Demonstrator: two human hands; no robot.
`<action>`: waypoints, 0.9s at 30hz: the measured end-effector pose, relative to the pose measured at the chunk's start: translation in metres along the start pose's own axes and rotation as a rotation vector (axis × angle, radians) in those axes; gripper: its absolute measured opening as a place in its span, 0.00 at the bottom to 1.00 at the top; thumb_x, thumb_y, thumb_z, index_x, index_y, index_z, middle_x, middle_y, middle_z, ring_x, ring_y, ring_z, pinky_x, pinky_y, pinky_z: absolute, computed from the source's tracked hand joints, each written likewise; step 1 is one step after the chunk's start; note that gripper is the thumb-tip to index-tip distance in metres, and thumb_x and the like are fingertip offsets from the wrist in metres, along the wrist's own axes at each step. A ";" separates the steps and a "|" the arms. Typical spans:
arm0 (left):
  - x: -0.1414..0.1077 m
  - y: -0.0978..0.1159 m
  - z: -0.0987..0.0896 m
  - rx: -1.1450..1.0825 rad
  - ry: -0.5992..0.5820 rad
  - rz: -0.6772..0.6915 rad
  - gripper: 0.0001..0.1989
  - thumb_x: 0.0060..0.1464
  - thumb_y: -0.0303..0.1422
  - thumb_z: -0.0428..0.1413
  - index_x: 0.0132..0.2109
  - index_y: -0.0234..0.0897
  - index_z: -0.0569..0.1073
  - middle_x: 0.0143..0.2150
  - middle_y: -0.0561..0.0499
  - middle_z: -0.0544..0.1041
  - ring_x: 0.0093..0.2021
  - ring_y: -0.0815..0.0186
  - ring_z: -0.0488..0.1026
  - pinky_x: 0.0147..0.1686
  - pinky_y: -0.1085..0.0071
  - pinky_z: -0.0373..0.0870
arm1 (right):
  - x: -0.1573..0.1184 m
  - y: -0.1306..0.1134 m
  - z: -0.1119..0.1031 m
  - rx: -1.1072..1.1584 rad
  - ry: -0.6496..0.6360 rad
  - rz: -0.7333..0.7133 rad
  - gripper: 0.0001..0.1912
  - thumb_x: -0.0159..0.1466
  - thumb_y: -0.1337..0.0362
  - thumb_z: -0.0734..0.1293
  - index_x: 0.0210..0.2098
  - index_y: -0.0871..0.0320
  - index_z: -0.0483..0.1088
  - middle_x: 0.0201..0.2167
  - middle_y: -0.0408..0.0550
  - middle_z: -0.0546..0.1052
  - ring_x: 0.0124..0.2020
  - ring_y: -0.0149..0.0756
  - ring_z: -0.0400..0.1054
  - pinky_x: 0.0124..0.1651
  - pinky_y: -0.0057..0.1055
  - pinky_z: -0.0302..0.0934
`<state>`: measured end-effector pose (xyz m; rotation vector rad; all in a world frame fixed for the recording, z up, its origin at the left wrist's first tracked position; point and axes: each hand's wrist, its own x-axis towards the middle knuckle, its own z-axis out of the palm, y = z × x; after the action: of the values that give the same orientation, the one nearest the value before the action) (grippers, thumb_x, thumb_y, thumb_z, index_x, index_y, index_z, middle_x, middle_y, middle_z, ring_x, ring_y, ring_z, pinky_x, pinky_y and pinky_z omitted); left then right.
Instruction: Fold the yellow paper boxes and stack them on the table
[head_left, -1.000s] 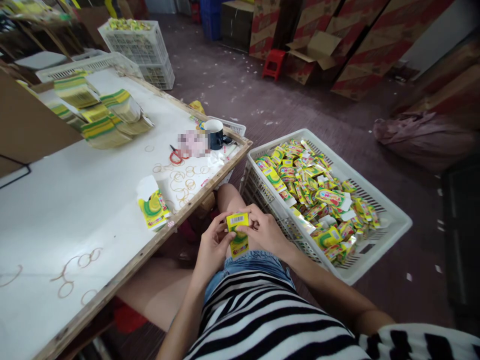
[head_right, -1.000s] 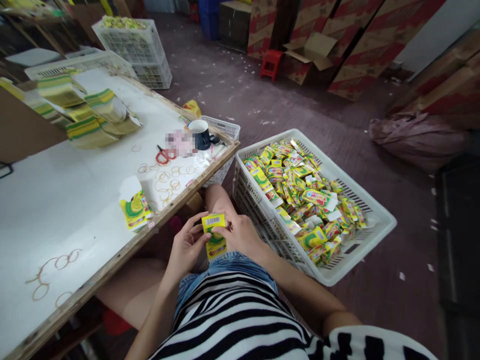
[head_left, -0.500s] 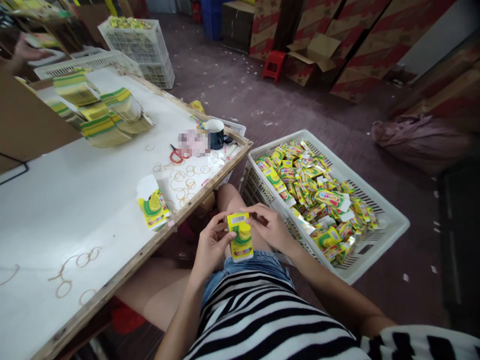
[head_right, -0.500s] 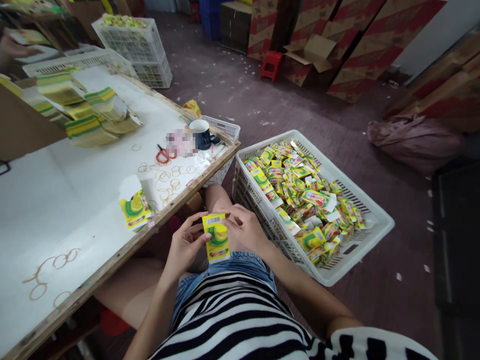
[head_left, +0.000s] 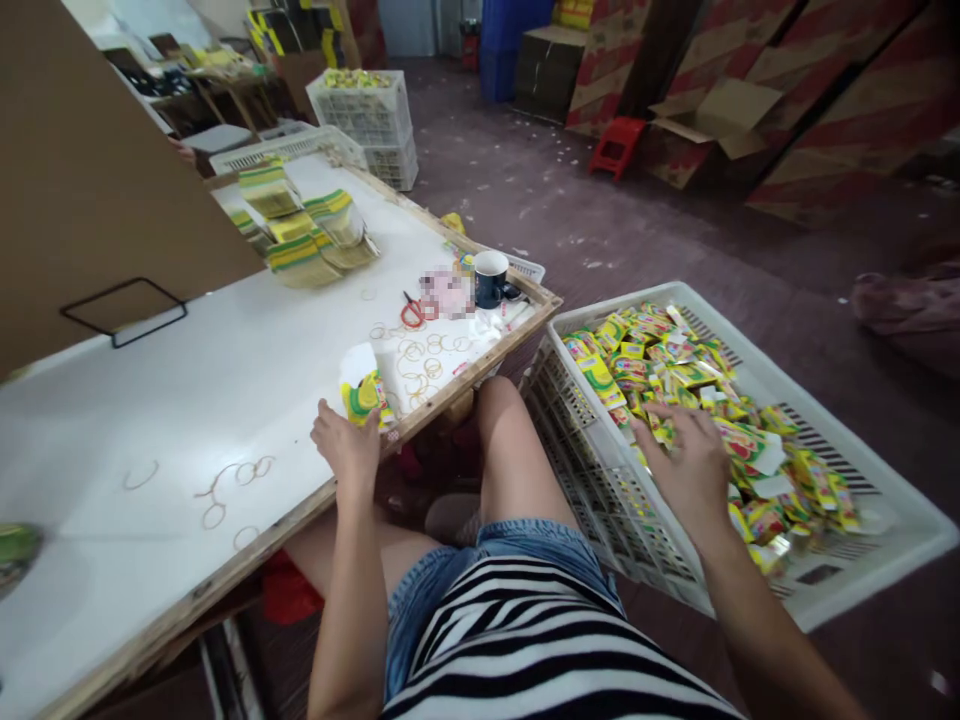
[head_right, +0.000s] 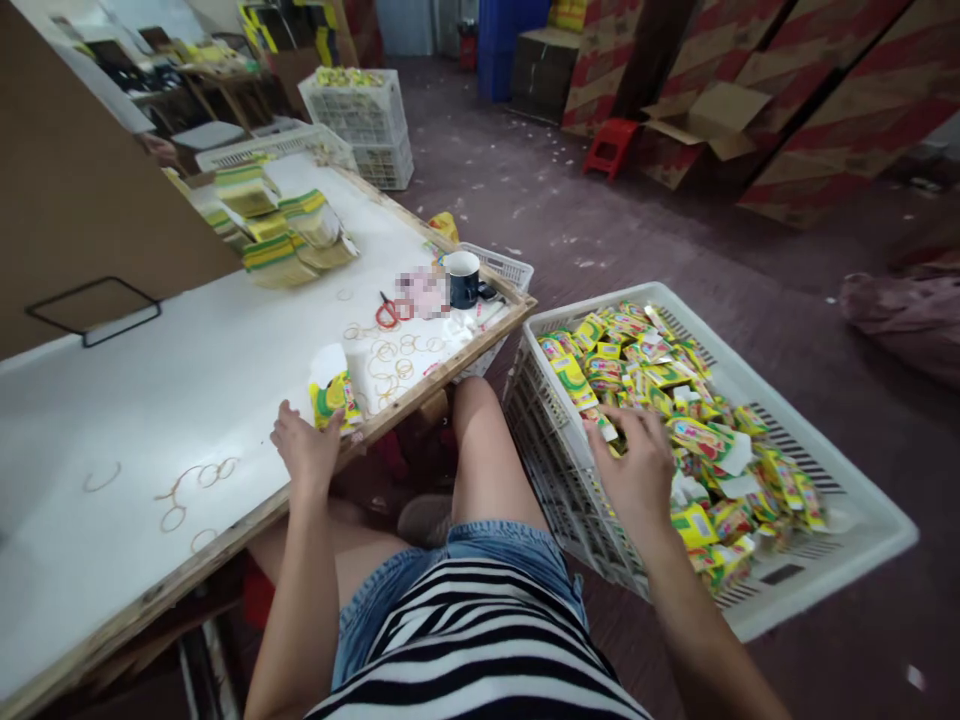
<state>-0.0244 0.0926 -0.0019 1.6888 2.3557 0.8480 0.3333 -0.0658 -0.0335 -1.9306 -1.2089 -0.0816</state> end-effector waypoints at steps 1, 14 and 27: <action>0.005 -0.004 0.000 0.068 -0.034 -0.039 0.33 0.49 0.36 0.61 0.59 0.24 0.62 0.56 0.27 0.69 0.60 0.40 0.62 0.58 0.45 0.58 | -0.005 -0.003 0.005 0.069 -0.074 0.015 0.17 0.63 0.52 0.64 0.40 0.59 0.75 0.36 0.52 0.75 0.33 0.41 0.67 0.41 0.39 0.64; 0.002 0.001 -0.021 -0.077 -0.040 -0.012 0.08 0.50 0.35 0.56 0.37 0.37 0.69 0.28 0.53 0.69 0.31 0.61 0.69 0.35 0.67 0.66 | -0.024 -0.099 0.038 0.591 -0.445 0.005 0.09 0.65 0.63 0.63 0.39 0.56 0.74 0.35 0.50 0.79 0.35 0.39 0.71 0.38 0.35 0.65; -0.117 0.058 -0.012 -0.685 -0.535 0.589 0.04 0.58 0.30 0.55 0.33 0.36 0.69 0.28 0.55 0.68 0.30 0.70 0.66 0.31 0.76 0.63 | -0.025 -0.121 0.046 0.677 -0.219 -0.203 0.23 0.64 0.64 0.64 0.58 0.55 0.61 0.51 0.54 0.71 0.48 0.41 0.67 0.50 0.39 0.64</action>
<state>0.0620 -0.0053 0.0118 1.9476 1.0588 0.9606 0.2109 -0.0304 -0.0005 -1.2455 -1.3525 0.3957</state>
